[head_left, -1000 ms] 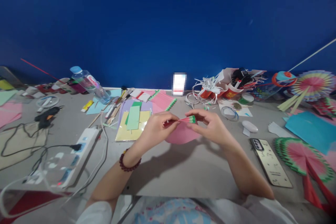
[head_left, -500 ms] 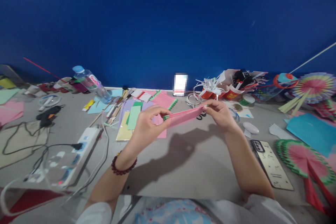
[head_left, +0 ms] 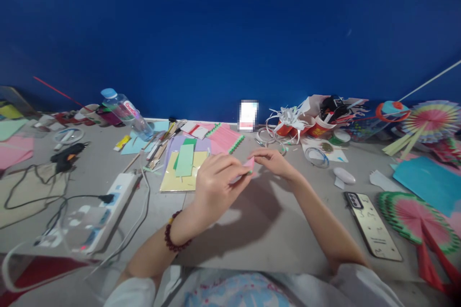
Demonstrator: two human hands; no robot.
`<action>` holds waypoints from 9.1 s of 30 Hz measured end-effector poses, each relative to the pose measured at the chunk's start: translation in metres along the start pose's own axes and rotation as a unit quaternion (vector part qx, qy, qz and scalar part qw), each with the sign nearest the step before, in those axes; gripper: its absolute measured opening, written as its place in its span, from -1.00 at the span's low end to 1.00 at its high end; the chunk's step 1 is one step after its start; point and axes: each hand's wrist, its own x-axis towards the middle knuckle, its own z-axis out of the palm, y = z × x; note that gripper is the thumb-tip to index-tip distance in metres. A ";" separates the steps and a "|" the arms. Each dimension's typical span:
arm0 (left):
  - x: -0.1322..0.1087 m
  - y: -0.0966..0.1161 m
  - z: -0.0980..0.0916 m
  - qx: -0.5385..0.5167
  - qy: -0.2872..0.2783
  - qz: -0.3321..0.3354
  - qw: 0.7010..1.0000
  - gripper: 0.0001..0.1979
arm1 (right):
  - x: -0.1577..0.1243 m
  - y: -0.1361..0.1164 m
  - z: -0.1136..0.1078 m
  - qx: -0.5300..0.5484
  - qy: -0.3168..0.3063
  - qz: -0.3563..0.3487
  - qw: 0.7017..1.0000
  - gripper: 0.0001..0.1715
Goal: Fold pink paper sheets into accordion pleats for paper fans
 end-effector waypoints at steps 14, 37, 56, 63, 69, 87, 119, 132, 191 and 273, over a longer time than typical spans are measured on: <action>-0.010 0.007 0.006 0.093 -0.064 0.032 0.993 -0.91 | 0.000 0.010 0.015 -0.032 -0.067 -0.009 0.997 -0.72; -0.017 -0.051 -0.008 0.153 -0.158 0.098 0.971 -0.80 | -0.031 -0.012 -0.033 -0.087 0.184 -0.084 0.975 -0.81; -0.119 -0.074 0.055 0.224 -0.317 0.143 0.910 -0.78 | -0.114 0.057 0.024 -0.530 0.038 -0.161 0.831 -0.63; -0.144 -0.045 0.049 0.221 -0.345 0.016 0.912 -0.59 | -0.130 0.038 0.051 -0.525 0.064 -0.052 0.847 -0.48; -0.142 -0.045 0.053 0.214 -0.343 -0.015 0.915 -0.60 | -0.131 0.031 0.064 -0.510 0.090 -0.023 0.855 -0.55; -0.100 -0.088 0.070 0.198 -0.377 0.152 0.892 -0.88 | -0.093 0.046 0.010 -0.409 -0.037 -0.117 0.904 -0.75; -0.096 -0.109 0.062 0.041 -0.299 0.008 0.953 -0.77 | -0.084 0.066 0.007 -0.300 0.047 -0.080 0.949 -0.78; -0.097 -0.106 0.059 0.093 -0.309 0.024 0.946 -0.77 | -0.088 0.070 0.012 -0.344 0.081 -0.105 0.929 -0.76; -0.130 -0.059 0.068 0.290 -0.289 0.033 0.912 -0.87 | -0.113 0.056 0.050 -0.500 0.130 -0.072 0.853 -0.65; -0.091 -0.087 0.091 0.176 -0.340 0.064 0.922 -0.88 | -0.060 0.056 0.009 -0.288 -0.005 -0.024 0.957 -0.82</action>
